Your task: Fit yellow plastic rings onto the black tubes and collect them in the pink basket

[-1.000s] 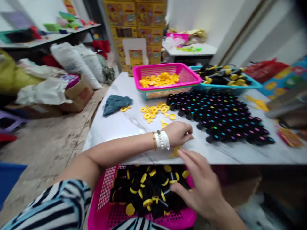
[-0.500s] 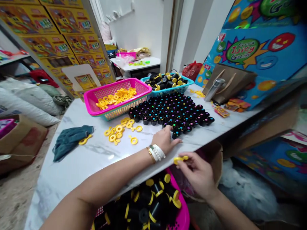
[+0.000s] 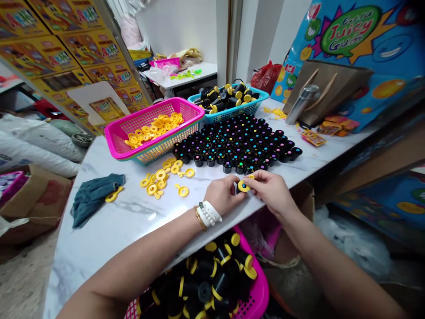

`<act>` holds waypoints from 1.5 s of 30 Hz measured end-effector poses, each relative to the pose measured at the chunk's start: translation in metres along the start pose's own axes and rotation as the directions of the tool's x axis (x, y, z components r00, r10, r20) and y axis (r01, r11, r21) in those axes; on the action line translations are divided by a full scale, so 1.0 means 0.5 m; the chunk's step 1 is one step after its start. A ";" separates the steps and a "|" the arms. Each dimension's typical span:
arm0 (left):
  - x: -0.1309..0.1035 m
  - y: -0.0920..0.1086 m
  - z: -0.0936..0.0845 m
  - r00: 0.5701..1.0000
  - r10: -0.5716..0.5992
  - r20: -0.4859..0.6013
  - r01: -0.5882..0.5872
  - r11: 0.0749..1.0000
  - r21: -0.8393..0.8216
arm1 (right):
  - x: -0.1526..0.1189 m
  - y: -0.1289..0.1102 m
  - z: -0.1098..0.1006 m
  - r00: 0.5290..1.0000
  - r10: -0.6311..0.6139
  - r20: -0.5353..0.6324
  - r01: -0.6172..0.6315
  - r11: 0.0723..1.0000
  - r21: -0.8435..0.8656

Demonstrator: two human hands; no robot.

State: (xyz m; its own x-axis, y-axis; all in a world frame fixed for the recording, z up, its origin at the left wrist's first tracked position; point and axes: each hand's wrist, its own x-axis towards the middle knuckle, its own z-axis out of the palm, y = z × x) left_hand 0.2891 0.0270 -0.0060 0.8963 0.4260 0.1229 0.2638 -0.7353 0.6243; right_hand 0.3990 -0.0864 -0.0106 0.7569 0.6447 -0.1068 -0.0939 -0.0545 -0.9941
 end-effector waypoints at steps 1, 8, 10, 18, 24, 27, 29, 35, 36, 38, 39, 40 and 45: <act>0.001 0.001 0.000 1.000 0.000 0.008 0.000 1.000 -0.002 | 0.000 0.003 0.002 1.000 0.013 -0.003 -0.013 1.000 -0.008; -0.004 0.004 -0.009 0.995 0.047 0.085 -0.042 0.998 -0.053 | -0.028 0.007 0.001 0.998 0.016 0.054 -0.012 0.998 -0.068; -0.005 0.006 -0.011 0.993 0.052 0.106 -0.046 0.997 -0.066 | -0.032 -0.003 0.000 0.996 0.014 0.086 -0.006 0.995 -0.096; -0.006 0.010 -0.008 0.991 0.047 0.127 -0.037 0.996 -0.085 | -0.029 -0.006 0.001 0.997 -0.008 0.077 0.019 0.989 -0.146; -0.007 0.006 -0.009 0.987 0.007 0.164 0.016 0.990 -0.139 | -0.040 0.012 -0.003 0.996 -0.028 0.085 0.035 0.997 -0.075; -0.007 0.005 -0.018 0.980 0.024 0.199 0.010 0.986 -0.169 | -0.037 0.015 -0.005 0.994 -0.020 0.111 0.028 0.997 -0.069; -0.008 0.005 -0.021 0.975 0.036 0.218 0.007 0.981 -0.192 | -0.036 0.014 -0.006 0.992 -0.016 0.126 0.025 0.997 -0.071; -0.014 0.010 -0.012 0.986 0.032 0.162 -0.015 0.994 -0.104 | -0.040 0.001 -0.005 0.993 -0.069 0.099 0.080 0.991 -0.111; -0.014 0.011 -0.010 0.988 0.036 0.150 -0.023 0.996 -0.089 | -0.040 0.000 -0.004 0.993 -0.064 0.098 0.076 0.990 -0.120; -0.014 0.011 -0.009 0.989 0.041 0.141 -0.031 0.997 -0.074 | -0.039 0.000 0.001 0.995 -0.044 0.095 0.057 0.989 -0.136; -0.014 0.011 -0.010 0.989 0.042 0.144 -0.032 0.997 -0.073 | -0.038 0.000 0.003 0.996 -0.035 0.085 0.047 0.989 -0.140; -0.013 0.011 -0.011 0.988 0.042 0.147 -0.032 0.997 -0.074 | -0.037 0.000 0.006 0.997 -0.028 0.074 0.038 0.990 -0.139; -0.014 0.006 -0.020 0.981 0.023 0.192 0.013 0.983 -0.183 | -0.041 0.000 0.010 0.997 -0.039 0.066 0.048 0.989 -0.141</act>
State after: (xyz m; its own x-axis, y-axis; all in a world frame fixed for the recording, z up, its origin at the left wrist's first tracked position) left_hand 0.2802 0.0272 0.0026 0.9540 0.2996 -0.0136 0.2058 -0.6211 0.7562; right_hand 0.3801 -0.0957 -0.0081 0.7154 0.6955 -0.0669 0.0347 -0.1309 -0.9908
